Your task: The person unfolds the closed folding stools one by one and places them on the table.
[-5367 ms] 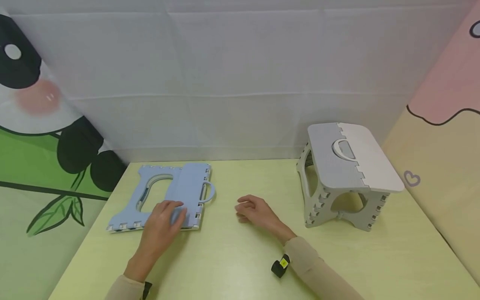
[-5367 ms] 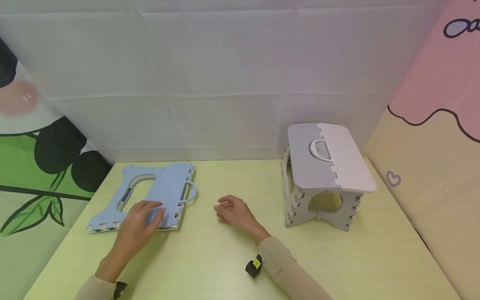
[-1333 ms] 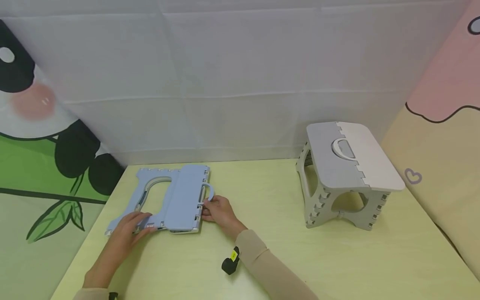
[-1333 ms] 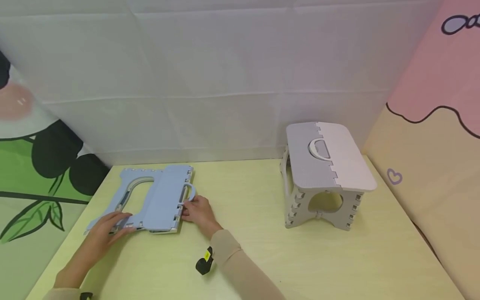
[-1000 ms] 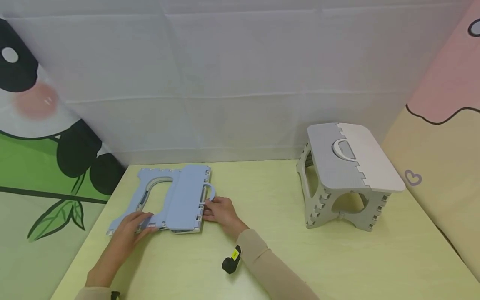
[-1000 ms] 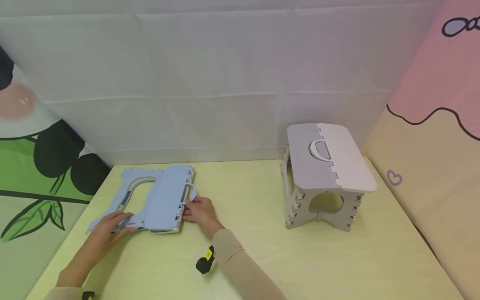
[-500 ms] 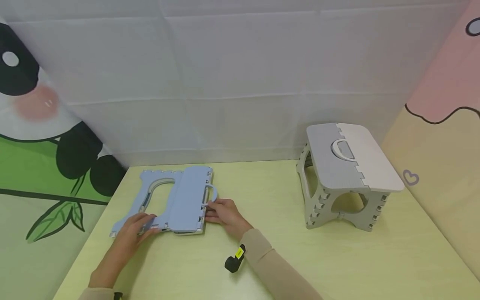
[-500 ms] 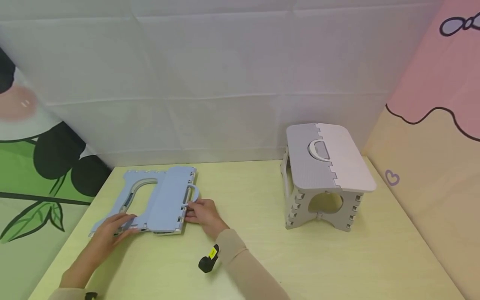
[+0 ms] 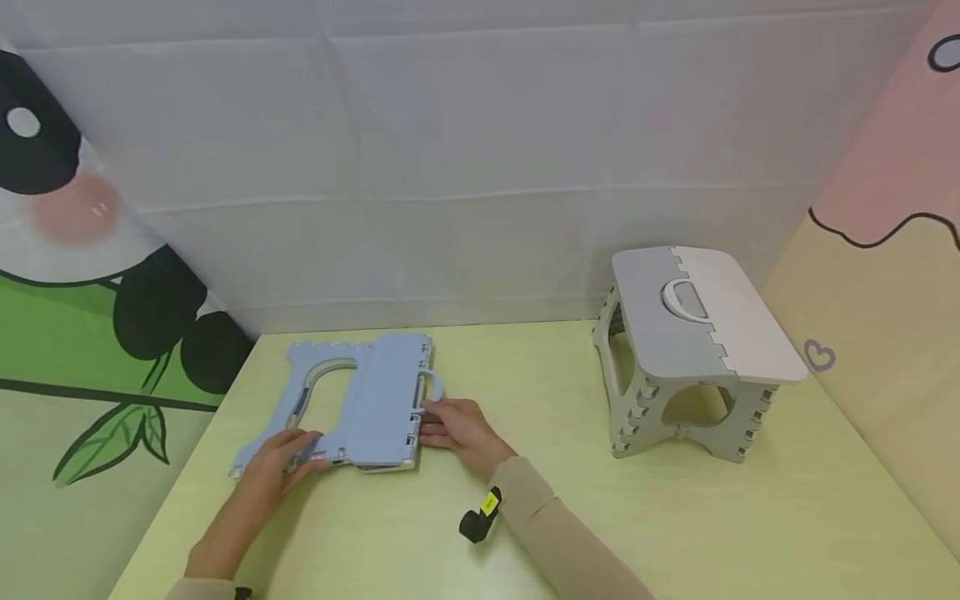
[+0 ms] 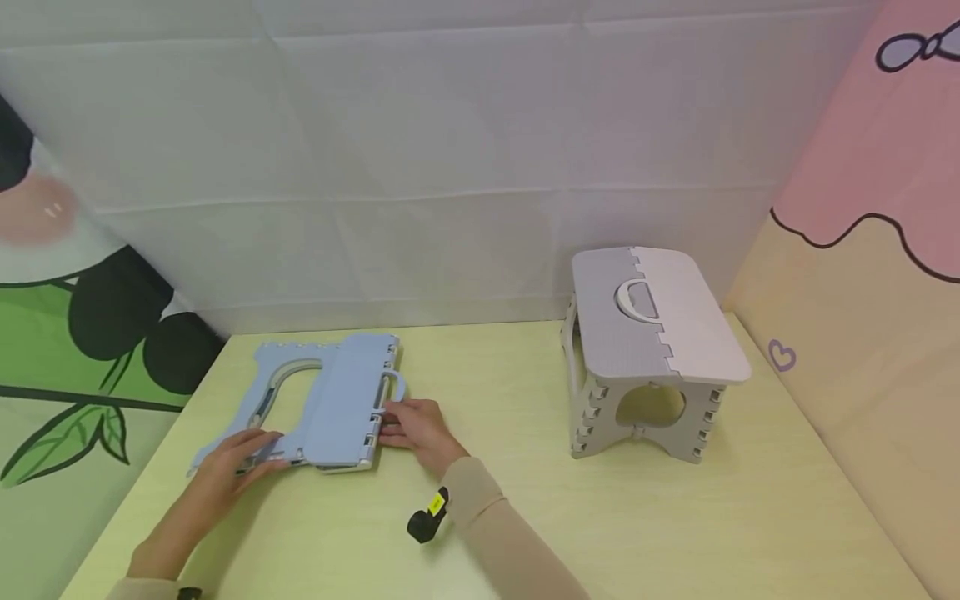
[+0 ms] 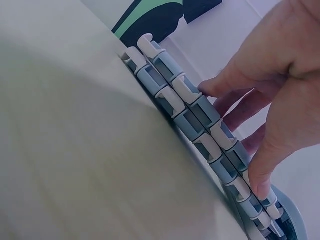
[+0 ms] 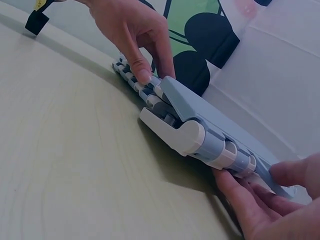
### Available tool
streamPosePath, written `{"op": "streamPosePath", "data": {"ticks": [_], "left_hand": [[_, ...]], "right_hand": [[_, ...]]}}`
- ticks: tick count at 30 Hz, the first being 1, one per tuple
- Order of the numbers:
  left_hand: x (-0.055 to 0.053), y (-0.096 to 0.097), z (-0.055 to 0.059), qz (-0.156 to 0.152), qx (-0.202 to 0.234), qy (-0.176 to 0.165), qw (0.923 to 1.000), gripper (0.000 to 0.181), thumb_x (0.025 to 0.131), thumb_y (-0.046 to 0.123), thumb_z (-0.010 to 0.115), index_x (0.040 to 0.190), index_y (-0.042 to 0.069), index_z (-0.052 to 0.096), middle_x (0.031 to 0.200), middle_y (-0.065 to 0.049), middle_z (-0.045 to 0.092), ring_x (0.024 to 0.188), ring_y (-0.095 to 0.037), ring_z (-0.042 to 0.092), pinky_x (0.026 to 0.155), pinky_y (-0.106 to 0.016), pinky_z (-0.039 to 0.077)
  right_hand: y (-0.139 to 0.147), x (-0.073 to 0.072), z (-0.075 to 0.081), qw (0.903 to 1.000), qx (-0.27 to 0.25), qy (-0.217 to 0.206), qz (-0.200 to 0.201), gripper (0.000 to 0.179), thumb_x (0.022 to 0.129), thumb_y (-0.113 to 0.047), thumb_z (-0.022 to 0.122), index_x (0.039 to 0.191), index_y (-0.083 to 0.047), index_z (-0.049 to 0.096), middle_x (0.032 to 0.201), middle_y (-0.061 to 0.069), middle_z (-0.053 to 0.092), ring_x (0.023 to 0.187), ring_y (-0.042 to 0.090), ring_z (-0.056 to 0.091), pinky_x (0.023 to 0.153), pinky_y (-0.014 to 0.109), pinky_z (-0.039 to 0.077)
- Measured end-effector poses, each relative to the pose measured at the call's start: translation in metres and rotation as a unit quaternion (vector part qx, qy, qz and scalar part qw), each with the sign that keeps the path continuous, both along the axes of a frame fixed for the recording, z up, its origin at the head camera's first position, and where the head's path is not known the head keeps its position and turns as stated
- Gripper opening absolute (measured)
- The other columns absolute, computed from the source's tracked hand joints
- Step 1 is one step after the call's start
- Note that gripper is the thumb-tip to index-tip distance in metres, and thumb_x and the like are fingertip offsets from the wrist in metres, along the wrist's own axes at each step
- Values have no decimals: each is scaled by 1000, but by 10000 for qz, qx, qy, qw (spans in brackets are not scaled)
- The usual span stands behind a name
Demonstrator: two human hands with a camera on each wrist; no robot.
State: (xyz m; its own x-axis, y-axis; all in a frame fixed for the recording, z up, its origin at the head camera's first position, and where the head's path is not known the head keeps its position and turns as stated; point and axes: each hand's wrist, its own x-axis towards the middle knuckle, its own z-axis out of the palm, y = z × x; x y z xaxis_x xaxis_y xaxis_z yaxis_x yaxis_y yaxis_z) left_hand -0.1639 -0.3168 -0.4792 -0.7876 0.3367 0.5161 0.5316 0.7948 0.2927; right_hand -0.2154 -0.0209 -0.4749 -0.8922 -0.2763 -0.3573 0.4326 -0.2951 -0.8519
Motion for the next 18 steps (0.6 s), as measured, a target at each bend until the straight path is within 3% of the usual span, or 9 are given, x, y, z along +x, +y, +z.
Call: {"op": "streamPosePath", "data": {"ticks": [10,18], "left_hand": [[3,6,0,-12,-18,-30,10000,44,68,8,90,108,-4,75,102,-20,68,97,-42,66,81,-59,55],[7,12,4,104,-30,-318,9994,43,71,5,89,110,-5,74,105,-21,67,102,-44,65,85,-59,54]], "right_hand": [[11,0,1,9997,92,103,201,24,102,-5,60,119,12,64,104,23,73,92,26,72,90,42,60],[13,2,4,9993,209,307,-59,23,99,4,61,118,16,59,105,29,72,89,27,74,85,41,61]]}}
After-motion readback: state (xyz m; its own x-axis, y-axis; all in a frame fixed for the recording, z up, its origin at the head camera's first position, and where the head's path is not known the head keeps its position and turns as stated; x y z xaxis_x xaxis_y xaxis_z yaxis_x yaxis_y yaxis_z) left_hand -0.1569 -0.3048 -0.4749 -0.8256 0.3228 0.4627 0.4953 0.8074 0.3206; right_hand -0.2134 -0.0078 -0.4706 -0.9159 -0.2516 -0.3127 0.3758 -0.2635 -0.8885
